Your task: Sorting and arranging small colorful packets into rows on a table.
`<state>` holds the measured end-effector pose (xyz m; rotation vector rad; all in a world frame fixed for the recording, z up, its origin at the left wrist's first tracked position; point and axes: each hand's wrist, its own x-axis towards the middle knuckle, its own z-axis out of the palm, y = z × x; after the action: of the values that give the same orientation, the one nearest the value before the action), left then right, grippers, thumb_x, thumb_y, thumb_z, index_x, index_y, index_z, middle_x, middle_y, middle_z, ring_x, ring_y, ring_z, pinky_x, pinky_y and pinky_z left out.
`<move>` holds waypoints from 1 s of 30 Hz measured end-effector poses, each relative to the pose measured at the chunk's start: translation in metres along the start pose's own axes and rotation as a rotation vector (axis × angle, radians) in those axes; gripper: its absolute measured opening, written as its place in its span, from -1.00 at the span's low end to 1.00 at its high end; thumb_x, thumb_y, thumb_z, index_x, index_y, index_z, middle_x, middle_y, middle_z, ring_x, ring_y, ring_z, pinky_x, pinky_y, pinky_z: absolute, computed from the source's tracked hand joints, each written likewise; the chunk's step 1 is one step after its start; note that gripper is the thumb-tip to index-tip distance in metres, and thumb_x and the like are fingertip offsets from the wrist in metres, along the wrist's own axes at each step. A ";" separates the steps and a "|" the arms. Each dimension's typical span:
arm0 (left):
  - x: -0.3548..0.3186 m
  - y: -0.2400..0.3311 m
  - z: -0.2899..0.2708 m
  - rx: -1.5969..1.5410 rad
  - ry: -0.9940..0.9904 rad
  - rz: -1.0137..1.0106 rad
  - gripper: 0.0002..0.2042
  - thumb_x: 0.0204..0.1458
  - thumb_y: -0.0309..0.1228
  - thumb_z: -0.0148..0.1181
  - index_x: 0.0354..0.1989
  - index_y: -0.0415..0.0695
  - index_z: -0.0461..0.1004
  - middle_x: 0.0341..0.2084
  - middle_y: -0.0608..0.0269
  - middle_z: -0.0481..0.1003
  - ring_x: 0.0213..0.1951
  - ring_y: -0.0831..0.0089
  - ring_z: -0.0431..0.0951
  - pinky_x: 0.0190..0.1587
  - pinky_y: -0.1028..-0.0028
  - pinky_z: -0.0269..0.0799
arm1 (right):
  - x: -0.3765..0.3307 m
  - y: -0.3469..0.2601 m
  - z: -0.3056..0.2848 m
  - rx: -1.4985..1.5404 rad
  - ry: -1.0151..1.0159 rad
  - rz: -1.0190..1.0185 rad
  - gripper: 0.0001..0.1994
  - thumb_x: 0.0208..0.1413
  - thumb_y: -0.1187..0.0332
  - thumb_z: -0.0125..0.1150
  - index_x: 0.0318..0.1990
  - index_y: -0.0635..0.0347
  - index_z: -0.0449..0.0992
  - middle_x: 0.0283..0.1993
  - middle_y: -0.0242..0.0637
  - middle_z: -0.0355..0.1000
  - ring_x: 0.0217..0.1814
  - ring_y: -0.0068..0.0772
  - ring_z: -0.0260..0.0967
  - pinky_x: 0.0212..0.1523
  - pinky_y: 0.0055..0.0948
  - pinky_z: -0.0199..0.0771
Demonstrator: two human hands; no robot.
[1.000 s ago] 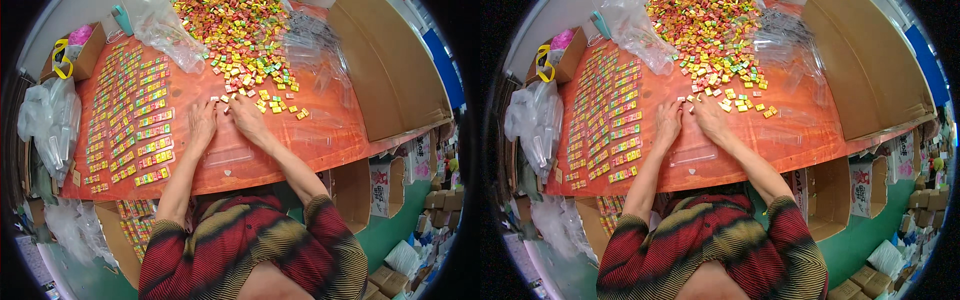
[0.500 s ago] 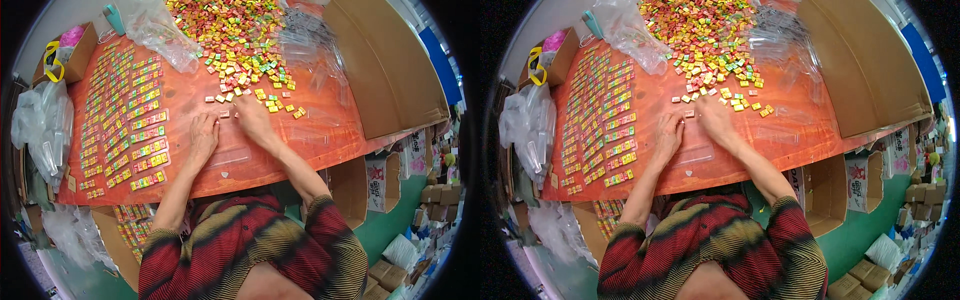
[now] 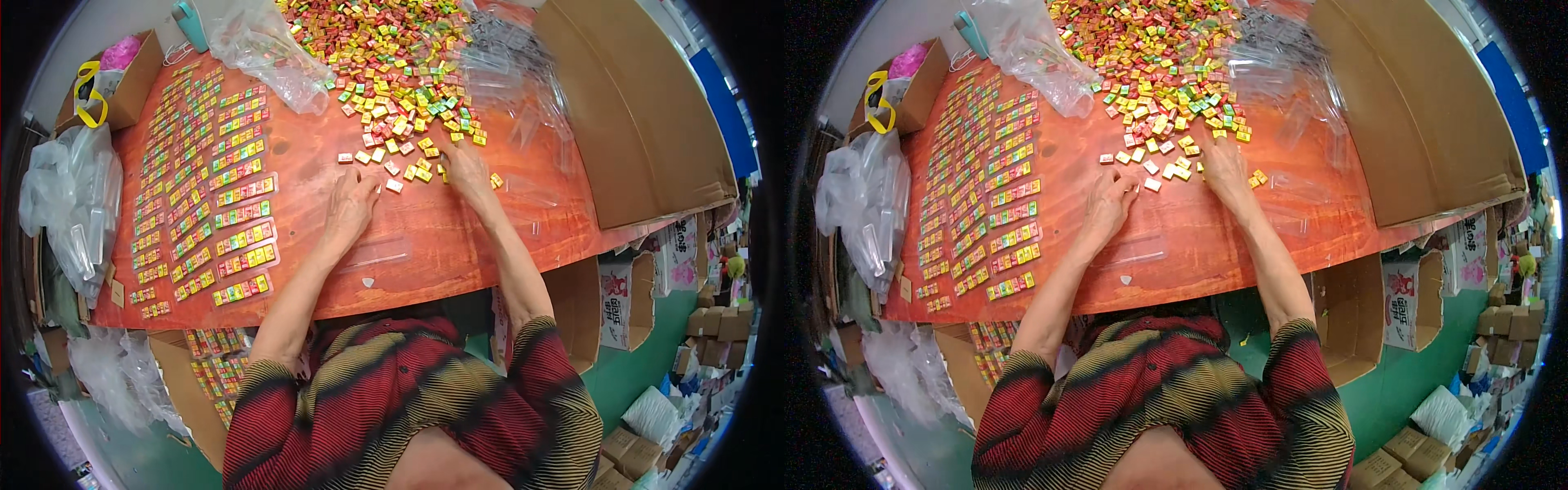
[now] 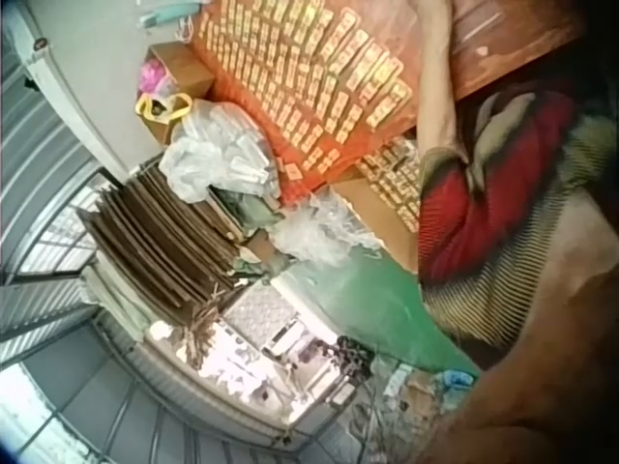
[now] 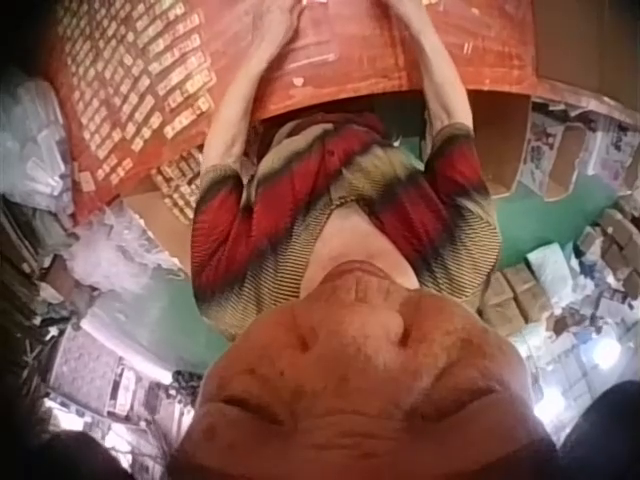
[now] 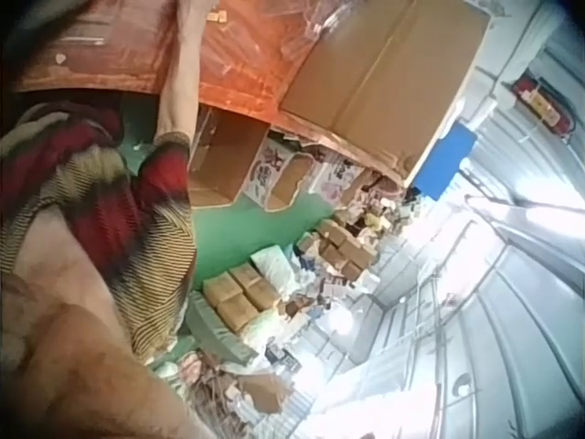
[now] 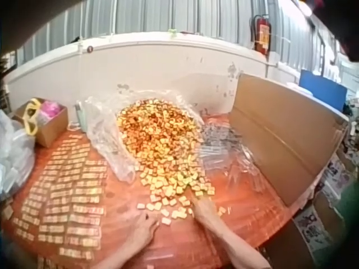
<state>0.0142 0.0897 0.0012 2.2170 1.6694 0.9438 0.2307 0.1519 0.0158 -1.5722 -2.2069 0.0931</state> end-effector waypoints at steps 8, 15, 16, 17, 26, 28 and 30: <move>-0.009 0.003 -0.021 -0.129 -0.099 0.028 -0.76 -0.21 -0.56 0.19 -0.28 -0.19 0.45 -0.38 0.13 0.36 -0.26 0.15 0.39 -0.20 0.31 0.32 | -0.006 -0.036 -0.009 0.048 0.048 -0.062 -0.71 -0.14 0.52 0.00 -0.18 0.19 0.44 -0.22 -0.09 0.36 -0.16 -0.07 0.34 -0.23 -0.22 0.36; -0.012 -0.001 -0.016 -0.103 -0.062 -0.022 -0.72 -0.28 -0.55 0.23 -0.29 -0.22 0.43 -0.41 0.10 0.35 -0.30 0.13 0.39 -0.26 0.27 0.33 | -0.020 -0.066 0.036 0.219 -0.136 -0.379 -0.80 -0.09 0.44 -0.04 -0.29 0.32 0.41 -0.22 -0.03 0.38 -0.33 -0.09 0.38 -0.37 -0.26 0.39; -0.015 0.000 -0.016 -0.105 -0.049 -0.073 -0.71 -0.28 -0.54 0.24 -0.29 -0.22 0.43 -0.42 0.09 0.35 -0.31 0.12 0.39 -0.26 0.27 0.33 | -0.021 -0.071 0.038 0.144 -0.103 -0.385 -0.80 -0.10 0.44 -0.02 -0.30 0.34 0.40 -0.26 -0.02 0.37 -0.37 -0.11 0.38 -0.42 -0.27 0.39; -0.017 0.001 -0.016 -0.108 -0.052 -0.072 -0.71 -0.28 -0.54 0.24 -0.29 -0.22 0.43 -0.42 0.09 0.35 -0.31 0.12 0.39 -0.26 0.27 0.33 | -0.025 -0.077 0.039 0.142 -0.104 -0.382 -0.80 -0.10 0.44 -0.02 -0.30 0.34 0.40 -0.26 -0.02 0.37 -0.37 -0.11 0.38 -0.42 -0.27 0.39; -0.007 0.020 -0.005 -0.042 -0.021 -0.062 -0.71 -0.22 -0.50 0.24 -0.25 -0.22 0.42 -0.39 0.09 0.33 -0.30 0.18 0.37 -0.26 0.30 0.32 | -0.021 -0.049 0.003 -0.063 0.130 0.082 -0.90 -0.15 0.46 0.06 -0.42 0.24 0.38 -0.36 -0.09 0.30 -0.33 -0.06 0.33 -0.42 -0.16 0.35; -0.006 0.017 -0.001 -0.020 -0.002 -0.044 -0.71 -0.21 -0.48 0.24 -0.24 -0.21 0.42 -0.41 0.09 0.31 -0.29 0.17 0.36 -0.25 0.28 0.30 | -0.010 -0.032 -0.004 -0.068 0.116 0.122 -0.90 -0.12 0.44 0.07 -0.41 0.25 0.38 -0.36 -0.07 0.29 -0.34 -0.04 0.33 -0.44 -0.13 0.34; -0.004 0.017 0.002 -0.040 -0.015 -0.051 -0.71 -0.21 -0.49 0.23 -0.24 -0.21 0.42 -0.41 0.09 0.31 -0.29 0.16 0.36 -0.26 0.27 0.30 | -0.006 -0.023 -0.008 -0.074 0.105 0.162 -0.89 -0.09 0.42 0.07 -0.41 0.27 0.39 -0.35 -0.05 0.29 -0.35 -0.02 0.33 -0.46 -0.11 0.34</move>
<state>0.0287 0.0807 0.0072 2.1404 1.6765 0.9376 0.2155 0.1368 0.0284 -1.7534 -2.0225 -0.0228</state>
